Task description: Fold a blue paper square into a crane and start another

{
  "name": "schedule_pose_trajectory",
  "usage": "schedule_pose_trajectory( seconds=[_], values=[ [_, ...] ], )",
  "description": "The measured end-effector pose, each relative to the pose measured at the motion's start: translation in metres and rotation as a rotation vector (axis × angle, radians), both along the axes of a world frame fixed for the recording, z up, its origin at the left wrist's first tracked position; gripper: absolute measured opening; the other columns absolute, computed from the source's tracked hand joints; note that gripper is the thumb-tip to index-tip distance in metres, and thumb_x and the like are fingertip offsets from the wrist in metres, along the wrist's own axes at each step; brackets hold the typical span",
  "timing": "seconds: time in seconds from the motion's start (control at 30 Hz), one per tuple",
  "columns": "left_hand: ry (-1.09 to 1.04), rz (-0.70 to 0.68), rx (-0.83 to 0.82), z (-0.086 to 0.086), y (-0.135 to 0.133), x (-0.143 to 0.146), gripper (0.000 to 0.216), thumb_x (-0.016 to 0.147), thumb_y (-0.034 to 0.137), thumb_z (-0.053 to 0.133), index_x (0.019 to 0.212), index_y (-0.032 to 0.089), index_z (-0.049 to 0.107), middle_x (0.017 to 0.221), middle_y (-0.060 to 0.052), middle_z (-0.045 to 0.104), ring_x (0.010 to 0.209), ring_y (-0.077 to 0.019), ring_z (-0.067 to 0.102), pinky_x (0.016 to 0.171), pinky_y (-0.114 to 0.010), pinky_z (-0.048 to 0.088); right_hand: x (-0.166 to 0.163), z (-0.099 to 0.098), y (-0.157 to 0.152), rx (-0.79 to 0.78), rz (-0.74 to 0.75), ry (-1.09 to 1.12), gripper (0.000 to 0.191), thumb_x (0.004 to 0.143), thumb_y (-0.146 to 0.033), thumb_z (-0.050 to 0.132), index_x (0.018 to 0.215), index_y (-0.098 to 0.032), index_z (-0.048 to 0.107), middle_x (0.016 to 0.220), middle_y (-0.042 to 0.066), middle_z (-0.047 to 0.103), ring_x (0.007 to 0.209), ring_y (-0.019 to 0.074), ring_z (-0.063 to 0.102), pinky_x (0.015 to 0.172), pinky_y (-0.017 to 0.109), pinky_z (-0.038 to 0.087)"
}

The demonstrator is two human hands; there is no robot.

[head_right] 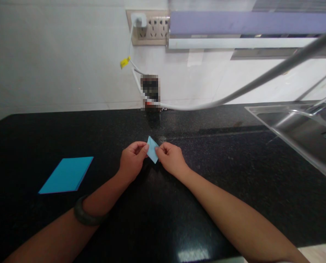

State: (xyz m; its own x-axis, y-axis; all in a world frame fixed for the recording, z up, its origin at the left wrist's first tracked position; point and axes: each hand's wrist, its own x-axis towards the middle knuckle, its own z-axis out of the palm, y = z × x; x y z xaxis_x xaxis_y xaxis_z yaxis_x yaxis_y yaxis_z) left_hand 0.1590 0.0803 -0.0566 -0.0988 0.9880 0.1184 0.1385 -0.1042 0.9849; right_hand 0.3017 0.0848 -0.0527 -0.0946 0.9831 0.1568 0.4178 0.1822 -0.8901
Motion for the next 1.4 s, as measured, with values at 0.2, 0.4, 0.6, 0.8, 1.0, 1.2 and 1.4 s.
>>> schedule_pose_trajectory(
  seconds=[0.2, 0.4, 0.6, 0.8, 1.0, 1.2, 1.4],
  values=[
    [0.140, -0.069, -0.004, 0.008, -0.007, 0.003, 0.018, 0.075, 0.030, 0.057, 0.081, 0.016, 0.068, 0.066, -0.001, 0.065, 0.059, -0.0139, 0.058, 0.054, -0.023, 0.043, 0.000, 0.002, -0.006, 0.131, -0.019, -0.215, 0.036, 0.080, -0.034, 0.050, 0.050, -0.019, 0.039, 0.047, -0.003, 0.043, 0.046, 0.0087, 0.039, 0.047, 0.024, 0.027],
    [0.110, -0.030, -0.011, 0.007, -0.004, 0.002, 0.018, 0.074, 0.028, 0.057, 0.080, 0.015, 0.068, 0.068, -0.002, 0.067, 0.060, -0.0141, 0.059, 0.054, -0.022, 0.043, -0.001, 0.007, -0.006, 0.095, 0.124, 0.023, 0.027, 0.082, -0.036, 0.047, 0.061, -0.019, 0.046, 0.056, -0.003, 0.048, 0.050, 0.0084, 0.043, 0.048, 0.022, 0.033],
    [0.034, -0.011, -0.050, 0.002, -0.002, 0.002, 0.021, 0.074, 0.027, 0.057, 0.085, 0.013, 0.067, 0.073, -0.005, 0.069, 0.063, -0.0162, 0.062, 0.056, -0.025, 0.046, -0.003, 0.004, 0.001, -0.172, 0.110, 0.416, 0.022, 0.075, -0.039, 0.054, 0.073, -0.018, 0.050, 0.055, -0.005, 0.052, 0.041, 0.0070, 0.044, 0.041, 0.021, 0.039],
    [-0.014, -0.060, -0.042, 0.001, -0.004, 0.003, 0.020, 0.069, 0.026, 0.063, 0.084, 0.014, 0.066, 0.074, -0.005, 0.069, 0.067, -0.0176, 0.064, 0.060, -0.026, 0.048, -0.004, 0.004, 0.000, -0.175, 0.106, 0.346, 0.020, 0.071, -0.035, 0.059, 0.073, -0.016, 0.057, 0.049, -0.005, 0.049, 0.042, 0.0062, 0.045, 0.040, 0.019, 0.038],
    [-0.093, -0.008, -0.065, 0.006, -0.004, 0.005, 0.021, 0.065, 0.022, 0.066, 0.084, 0.013, 0.066, 0.074, -0.004, 0.070, 0.068, -0.0175, 0.065, 0.060, -0.024, 0.048, -0.005, 0.002, -0.001, -0.173, 0.091, 0.281, 0.024, 0.070, -0.037, 0.061, 0.081, -0.016, 0.058, 0.057, -0.003, 0.055, 0.045, 0.0078, 0.047, 0.041, 0.021, 0.039],
    [-0.056, -0.024, -0.072, 0.005, -0.005, 0.004, 0.012, 0.069, 0.025, 0.062, 0.073, 0.014, 0.066, 0.063, -0.001, 0.066, 0.054, -0.0132, 0.058, 0.048, -0.021, 0.041, -0.004, 0.004, -0.009, 0.139, 0.040, -0.158, 0.019, 0.078, -0.033, 0.054, 0.082, -0.016, 0.062, 0.060, 0.000, 0.058, 0.052, 0.0099, 0.051, 0.051, 0.023, 0.038],
    [0.088, -0.002, -0.003, 0.008, -0.009, 0.004, 0.013, 0.071, 0.026, 0.059, 0.068, 0.015, 0.064, 0.060, 0.001, 0.063, 0.054, -0.0119, 0.056, 0.050, -0.021, 0.039, -0.005, 0.004, -0.009, 0.122, 0.003, -0.272, 0.020, 0.078, -0.025, 0.048, 0.061, -0.017, 0.055, 0.054, -0.001, 0.054, 0.050, 0.0091, 0.048, 0.050, 0.022, 0.034]
  ],
)
